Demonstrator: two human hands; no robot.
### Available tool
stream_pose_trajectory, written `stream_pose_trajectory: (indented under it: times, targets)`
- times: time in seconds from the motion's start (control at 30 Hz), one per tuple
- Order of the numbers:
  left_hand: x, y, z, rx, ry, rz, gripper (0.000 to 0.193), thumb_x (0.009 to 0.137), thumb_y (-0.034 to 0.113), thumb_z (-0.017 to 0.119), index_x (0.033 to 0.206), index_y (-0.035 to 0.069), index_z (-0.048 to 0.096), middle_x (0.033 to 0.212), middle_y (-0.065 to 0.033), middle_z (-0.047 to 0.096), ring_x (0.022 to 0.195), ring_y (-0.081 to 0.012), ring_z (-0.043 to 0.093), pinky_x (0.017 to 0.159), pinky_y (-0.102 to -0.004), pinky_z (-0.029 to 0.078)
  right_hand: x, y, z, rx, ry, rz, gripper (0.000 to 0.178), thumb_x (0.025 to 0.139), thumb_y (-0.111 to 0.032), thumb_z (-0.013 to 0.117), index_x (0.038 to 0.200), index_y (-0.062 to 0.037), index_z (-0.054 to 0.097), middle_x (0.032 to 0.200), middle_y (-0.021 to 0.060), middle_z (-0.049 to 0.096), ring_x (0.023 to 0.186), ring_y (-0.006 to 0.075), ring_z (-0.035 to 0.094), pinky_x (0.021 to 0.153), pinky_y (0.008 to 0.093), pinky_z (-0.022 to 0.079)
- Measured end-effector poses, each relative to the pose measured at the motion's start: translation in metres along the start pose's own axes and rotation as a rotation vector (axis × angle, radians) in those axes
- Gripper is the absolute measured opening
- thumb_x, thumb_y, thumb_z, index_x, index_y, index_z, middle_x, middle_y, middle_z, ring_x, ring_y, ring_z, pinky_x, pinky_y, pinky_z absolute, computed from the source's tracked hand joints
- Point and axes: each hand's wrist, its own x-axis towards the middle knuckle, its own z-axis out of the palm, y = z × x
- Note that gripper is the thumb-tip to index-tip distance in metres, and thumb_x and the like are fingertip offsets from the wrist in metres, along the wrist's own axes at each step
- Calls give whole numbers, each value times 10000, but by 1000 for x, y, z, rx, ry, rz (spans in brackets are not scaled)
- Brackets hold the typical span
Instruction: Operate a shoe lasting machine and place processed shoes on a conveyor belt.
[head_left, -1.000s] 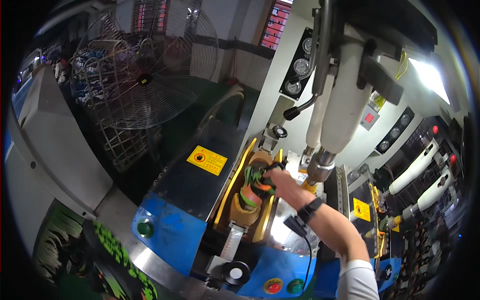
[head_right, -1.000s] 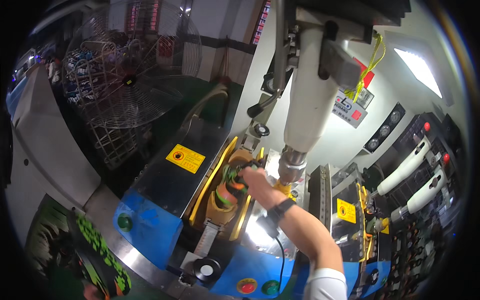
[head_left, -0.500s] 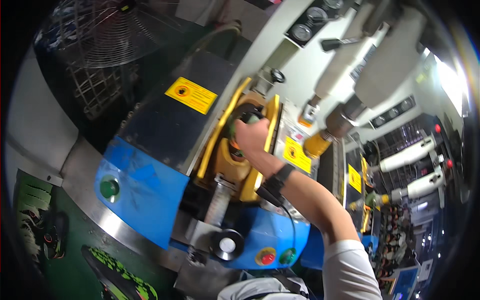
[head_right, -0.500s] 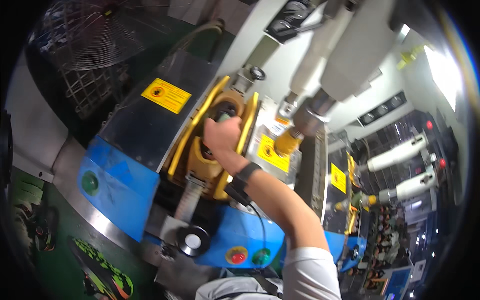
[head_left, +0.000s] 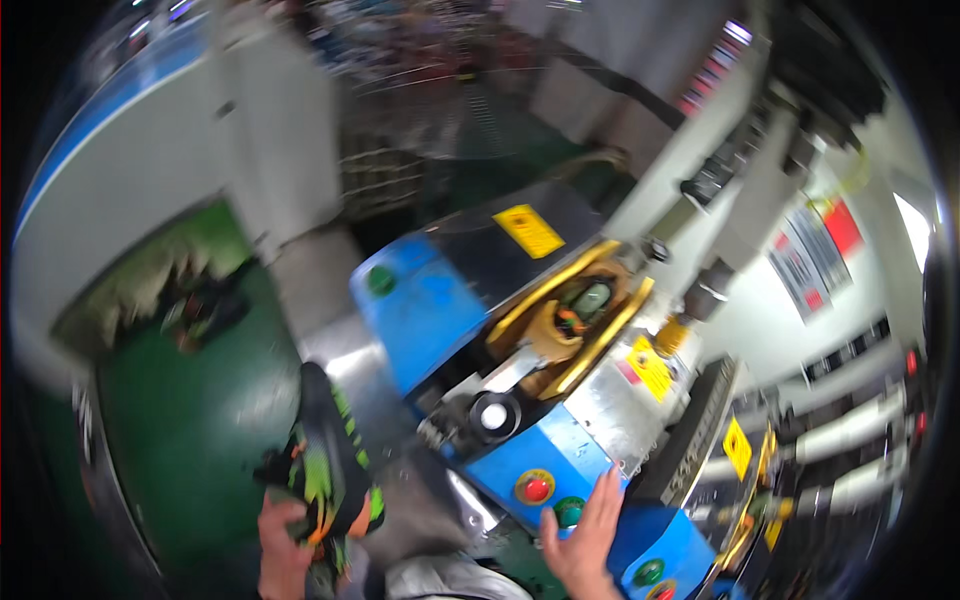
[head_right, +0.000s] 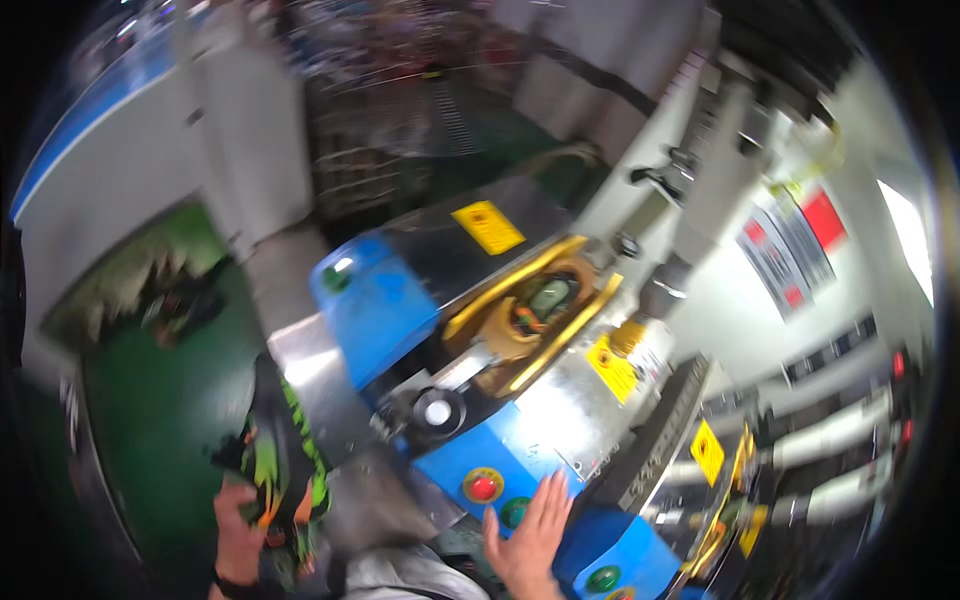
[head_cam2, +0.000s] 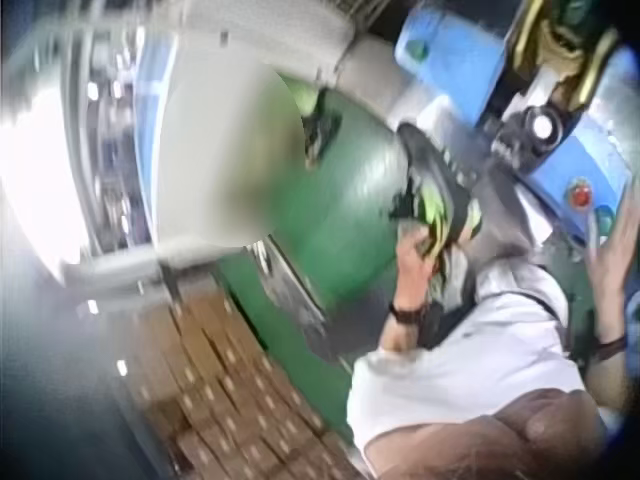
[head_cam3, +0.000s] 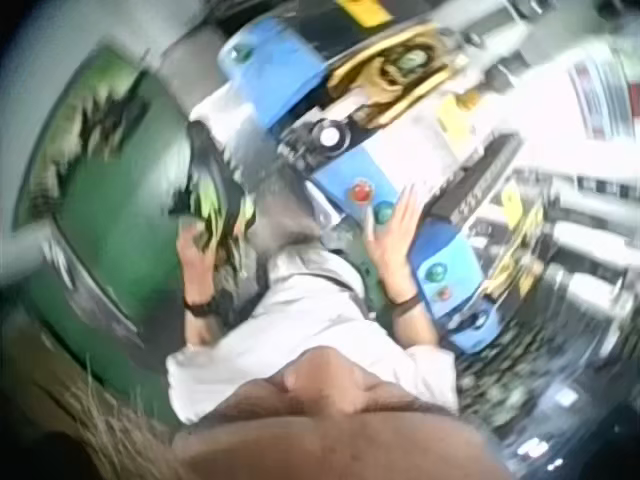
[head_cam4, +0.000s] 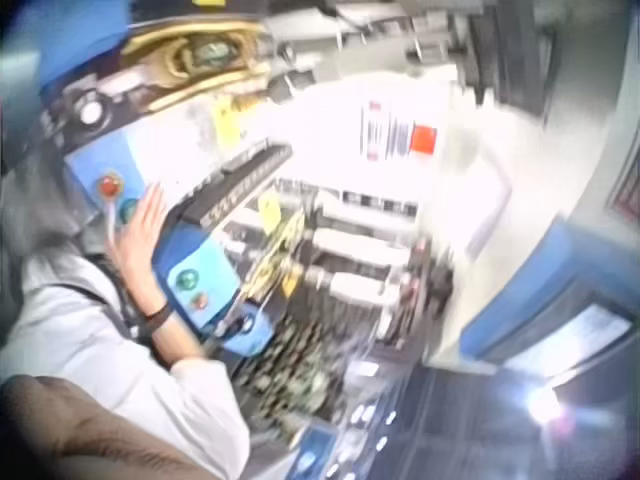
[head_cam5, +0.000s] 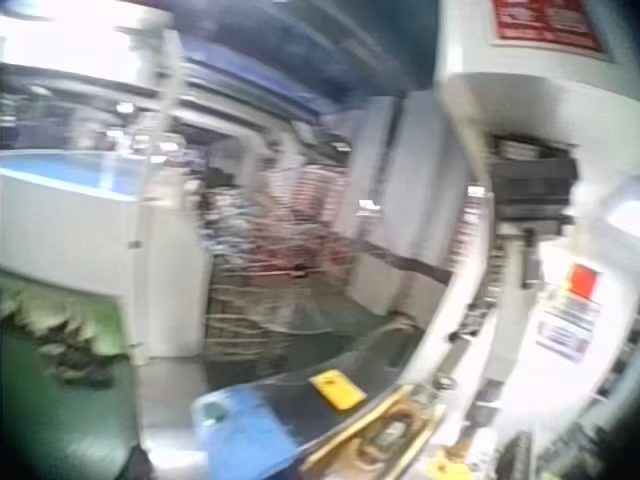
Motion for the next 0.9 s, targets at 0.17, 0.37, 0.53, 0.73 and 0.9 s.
stream_pose_trajectory:
  times: [0.17,0.37,0.53,0.73,0.9]
  targets:
    - [-58,-24,-10,-104,-30,-40,312,662,37,542,963,5,618,916,-127,664,839,-305,666,839,-422,547,-36,9,1,147,-255,78,815,755,-247,711,1385,89,319,1449,297,323,1344,457,317,1097,586,233]
    - [-157,-20,-5,41,-147,53,591,651,3,497,1241,-23,510,1105,-194,626,999,-341,634,920,-447,516,-150,-4,21,711,-116,101,562,778,-126,693,1277,46,501,1259,264,552,1167,371,552,1011,438,417]
    - [-226,-7,-144,192,278,211,422,673,-29,520,1092,13,548,1009,-144,617,951,-331,644,909,-473,520,-238,22,44,1141,-708,466,440,824,-89,673,1225,39,546,1117,198,656,1022,272,652,912,352,497]
    - [-197,-49,-253,1154,571,478,604,651,-9,605,1238,16,464,1107,-131,583,1064,-272,579,958,-346,440,-220,8,59,1147,-798,393,414,855,-55,633,1248,28,531,1242,191,589,1167,269,573,940,361,480]
    - [-151,-56,-335,1171,361,180,824,676,70,639,1415,18,280,1279,-218,501,1192,-337,513,1028,-380,392,-225,-96,91,1362,-708,508,714,785,-17,656,1411,27,315,1430,180,402,1344,267,373,1036,366,377]
